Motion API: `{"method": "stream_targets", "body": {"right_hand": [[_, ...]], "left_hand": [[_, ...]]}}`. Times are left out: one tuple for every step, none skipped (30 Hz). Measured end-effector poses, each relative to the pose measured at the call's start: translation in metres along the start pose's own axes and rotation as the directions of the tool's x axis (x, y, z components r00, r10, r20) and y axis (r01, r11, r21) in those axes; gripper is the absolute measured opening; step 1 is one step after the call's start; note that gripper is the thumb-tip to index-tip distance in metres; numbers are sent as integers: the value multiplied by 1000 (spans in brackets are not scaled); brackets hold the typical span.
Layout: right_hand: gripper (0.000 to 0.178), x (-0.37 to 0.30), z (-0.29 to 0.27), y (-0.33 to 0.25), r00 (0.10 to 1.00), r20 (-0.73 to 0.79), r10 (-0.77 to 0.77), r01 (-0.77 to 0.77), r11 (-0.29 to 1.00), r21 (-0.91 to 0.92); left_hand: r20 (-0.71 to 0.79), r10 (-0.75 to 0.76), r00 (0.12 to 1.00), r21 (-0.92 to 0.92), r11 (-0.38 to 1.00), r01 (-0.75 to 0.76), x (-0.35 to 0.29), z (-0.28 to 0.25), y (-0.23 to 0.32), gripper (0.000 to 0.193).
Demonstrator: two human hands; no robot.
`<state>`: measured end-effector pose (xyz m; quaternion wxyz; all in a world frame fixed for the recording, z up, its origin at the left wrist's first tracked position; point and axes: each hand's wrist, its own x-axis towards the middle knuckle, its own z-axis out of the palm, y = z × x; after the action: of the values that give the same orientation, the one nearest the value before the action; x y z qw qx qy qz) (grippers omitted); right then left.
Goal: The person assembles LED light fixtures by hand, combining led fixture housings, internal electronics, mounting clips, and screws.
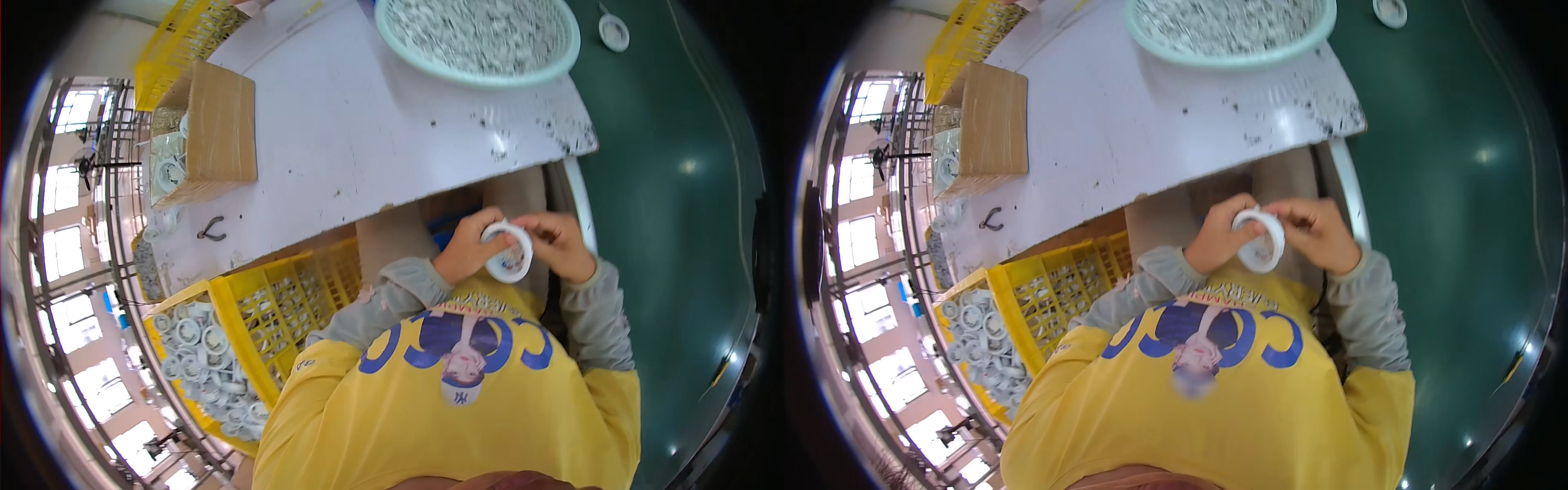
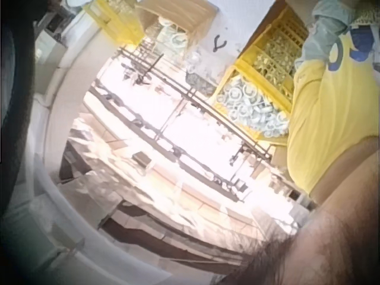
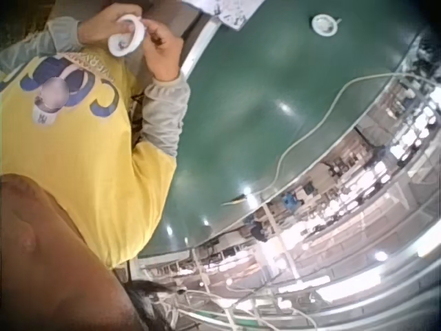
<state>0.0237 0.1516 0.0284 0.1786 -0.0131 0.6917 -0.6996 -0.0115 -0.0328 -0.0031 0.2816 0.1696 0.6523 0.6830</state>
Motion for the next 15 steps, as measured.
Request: {"method": "stream_targets", "body": {"right_hand": [[19, 2, 1, -2, 998, -6, -62, 61, 993, -103], [20, 5, 3, -6, 992, 1, -127, 124, 971, -206], [22, 6, 3, -10, 993, -3, -118, 112, 952, -286], [22, 7, 7, -16, 991, -3, -136, 129, 943, -307], [20, 9, 7, -9, 993, 0, -119, 114, 943, -313], [17, 9, 12, -12, 998, -29, -57, 53, 993, -105], [15, 12, 11, -12, 1000, 2, -2, 2, 999, -43], [15, 13, 8, -5, 1000, 4, 19, -19, 1000, 12], [14, 14, 11, -4, 1000, -22, 16, -15, 999, 36], [13, 12, 12, 0, 996, -61, -64, 58, 994, -94], [13, 10, 10, 0, 987, -50, -153, 136, 957, -257], [13, 10, 9, 0, 982, -36, -184, 160, 921, -356], [13, 11, 14, -6, 986, -34, -161, 139, 927, -349], [14, 14, 16, -6, 991, -22, -129, 117, 950, -291], [15, 18, 21, -13, 991, 6, -131, 127, 949, -288]], "left_hand": [[-2, -27, 1000, -51, 998, 27, 0, -1, -1, 17], [-6, -50, 999, -103, 993, 50, 1, -3, 0, 15], [10, -52, 999, -136, 989, 53, 2, -4, -1, 13], [10, -44, 999, -122, 992, 45, 0, -6, -2, 13], [1, -10, 1000, -121, 993, 10, -2, -7, -1, 13], [-11, 24, 1000, -122, 992, -25, -3, -7, 0, 14], [-29, 73, 997, -112, 991, -76, -5, -9, 0, 15], [-46, 124, 991, -103, 986, -128, -7, -9, 1, 16], [-42, 144, 989, -87, 985, -147, -8, -10, -4, 17], [-41, 161, 986, -76, 984, -164, -8, -9, -8, 17], [-42, 125, 991, -145, 981, -130, -6, -7, -10, 17], [-34, 89, 995, -212, 973, -94, -5, -7, -10, 17], [-10, 80, 997, -317, 945, -79, -6, -9, -10, 18], [-8, 102, 995, -298, 949, -100, -7, -12, -10, 19], [-15, 115, 993, -296, 948, -114, -9, -16, -9, 20]]}}
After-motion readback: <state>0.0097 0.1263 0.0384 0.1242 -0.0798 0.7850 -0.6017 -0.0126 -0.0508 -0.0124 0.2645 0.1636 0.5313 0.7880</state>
